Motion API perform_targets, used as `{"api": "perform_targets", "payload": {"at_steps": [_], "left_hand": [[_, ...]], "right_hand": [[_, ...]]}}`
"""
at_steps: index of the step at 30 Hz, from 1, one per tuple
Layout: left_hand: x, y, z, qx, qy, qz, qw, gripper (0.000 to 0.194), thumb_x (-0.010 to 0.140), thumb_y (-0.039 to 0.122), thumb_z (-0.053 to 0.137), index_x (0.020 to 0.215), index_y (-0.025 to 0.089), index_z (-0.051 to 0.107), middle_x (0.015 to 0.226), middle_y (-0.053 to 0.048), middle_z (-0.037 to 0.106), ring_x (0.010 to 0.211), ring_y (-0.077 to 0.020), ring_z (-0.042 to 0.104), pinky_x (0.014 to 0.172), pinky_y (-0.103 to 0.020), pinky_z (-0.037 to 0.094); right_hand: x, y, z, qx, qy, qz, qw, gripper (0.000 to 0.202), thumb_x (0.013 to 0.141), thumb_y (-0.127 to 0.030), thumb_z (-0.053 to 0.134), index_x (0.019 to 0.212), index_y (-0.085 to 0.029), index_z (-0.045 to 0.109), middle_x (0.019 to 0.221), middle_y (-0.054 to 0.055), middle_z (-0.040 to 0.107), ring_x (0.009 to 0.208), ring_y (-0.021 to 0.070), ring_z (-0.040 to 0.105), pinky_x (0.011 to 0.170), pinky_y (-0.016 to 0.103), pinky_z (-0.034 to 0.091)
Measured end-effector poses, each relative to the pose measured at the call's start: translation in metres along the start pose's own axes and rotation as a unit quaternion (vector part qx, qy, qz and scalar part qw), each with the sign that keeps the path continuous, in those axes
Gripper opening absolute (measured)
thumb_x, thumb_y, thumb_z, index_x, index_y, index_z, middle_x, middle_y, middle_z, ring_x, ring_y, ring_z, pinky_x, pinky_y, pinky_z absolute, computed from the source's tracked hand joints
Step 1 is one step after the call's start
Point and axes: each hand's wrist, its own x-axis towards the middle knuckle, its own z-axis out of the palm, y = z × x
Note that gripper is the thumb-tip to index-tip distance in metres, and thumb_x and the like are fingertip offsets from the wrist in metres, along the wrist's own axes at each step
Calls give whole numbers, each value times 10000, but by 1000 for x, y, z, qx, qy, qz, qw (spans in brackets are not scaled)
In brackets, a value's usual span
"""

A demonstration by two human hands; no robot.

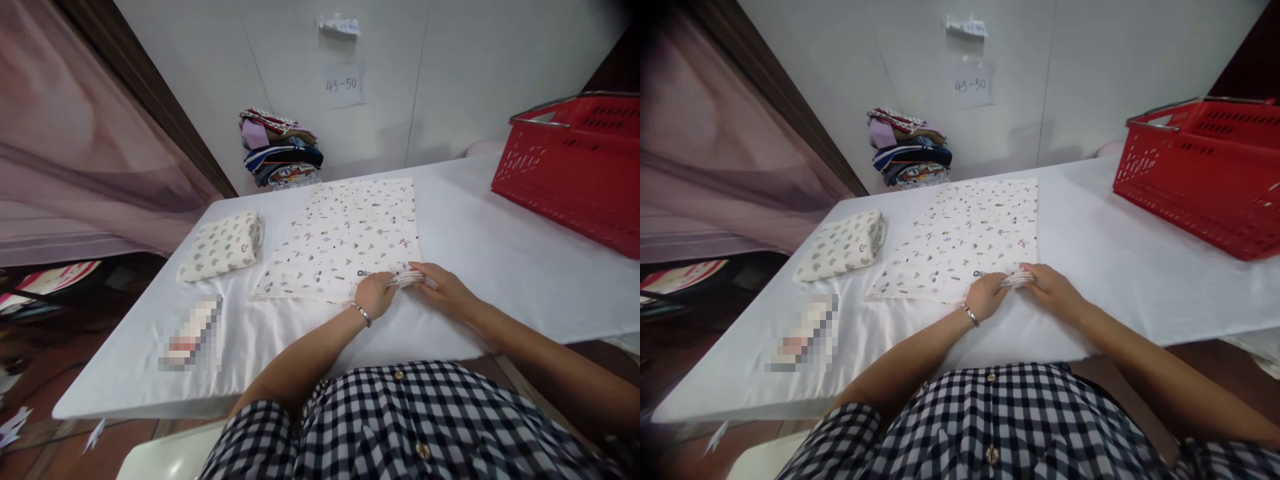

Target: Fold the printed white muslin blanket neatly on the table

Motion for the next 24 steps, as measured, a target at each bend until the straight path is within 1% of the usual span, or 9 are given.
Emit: {"api": "perform_targets", "payload": {"at_steps": [3, 6, 8, 10, 13, 16, 20, 22, 24], "left_hand": [[1, -2, -2, -47, -6, -34, 998, 190, 902, 285, 478, 1016, 222, 616, 946, -14, 670, 876, -179, 598, 757, -275, 441], [1, -2, -4, -66, -10, -64, 996, 200, 892, 295, 486, 1023, 227, 621, 920, -15, 673, 868, -184, 604, 755, -279, 448], [2, -1, -6, -75, -15, -84, 994, 212, 878, 304, 502, 1037, 230, 620, 920, -18, 672, 874, -188, 605, 759, -284, 452], [5, 1, -9, -97, -10, -89, 991, 257, 846, 337, 547, 1073, 232, 607, 963, -19, 667, 884, -188, 602, 763, -284, 454], [15, 7, -16, -149, 5, -83, 985, 348, 801, 421, 597, 1098, 239, 597, 1017, -14, 653, 878, -180, 594, 750, -277, 450], [27, 12, -17, -205, 5, -96, 974, 260, 821, 415, 559, 987, 229, 633, 898, 2, 655, 783, -154, 578, 685, -258, 427], [37, 10, -5, -278, -2, -131, 952, 148, 799, 327, 570, 826, 194, 629, 685, 29, 590, 641, -121, 511, 593, -238, 370], [38, 7, 3, -319, 1, -141, 937, 146, 788, 324, 578, 795, 183, 613, 659, 35, 570, 622, -113, 490, 587, -234, 364], [38, 4, 9, -354, 6, -146, 924, 158, 787, 331, 576, 788, 175, 603, 660, 35, 567, 620, -107, 485, 590, -231, 370]], "right_hand": [[3, 3, 2, 61, 13, 84, 994, 496, 831, -383, 558, 1308, -274, 478, 1161, 52, 614, 1050, 233, 580, 914, 429, 474], [9, 5, 2, 109, 16, 158, 981, 459, 769, -407, 607, 1199, -251, 579, 1098, 50, 642, 1014, 248, 594, 910, 423, 470], [15, 6, 1, 145, 1, 191, 971, 381, 760, -414, 610, 1098, -239, 633, 1040, 40, 658, 977, 242, 603, 876, 395, 480], [19, 6, 1, 178, -5, 204, 963, 347, 763, -425, 611, 1045, -227, 645, 981, 31, 664, 930, 226, 605, 836, 367, 484], [23, 5, 4, 200, 9, 197, 960, 389, 750, -453, 634, 1057, -214, 624, 909, 22, 655, 854, 198, 597, 785, 342, 481], [22, 4, 9, 199, 30, 191, 961, 418, 754, -479, 635, 1080, -222, 589, 892, 18, 648, 815, 183, 596, 739, 324, 485], [17, 6, 16, 163, 72, 175, 968, 381, 768, -468, 634, 1060, -236, 557, 918, 37, 650, 829, 201, 611, 727, 357, 505], [14, 7, 16, 111, 93, 143, 979, 347, 776, -445, 641, 1047, -245, 558, 982, 50, 639, 895, 219, 604, 767, 391, 505], [12, 8, 15, 55, 123, 92, 987, 305, 791, -413, 640, 1036, -250, 560, 1039, 58, 616, 962, 228, 580, 820, 410, 491]]}}
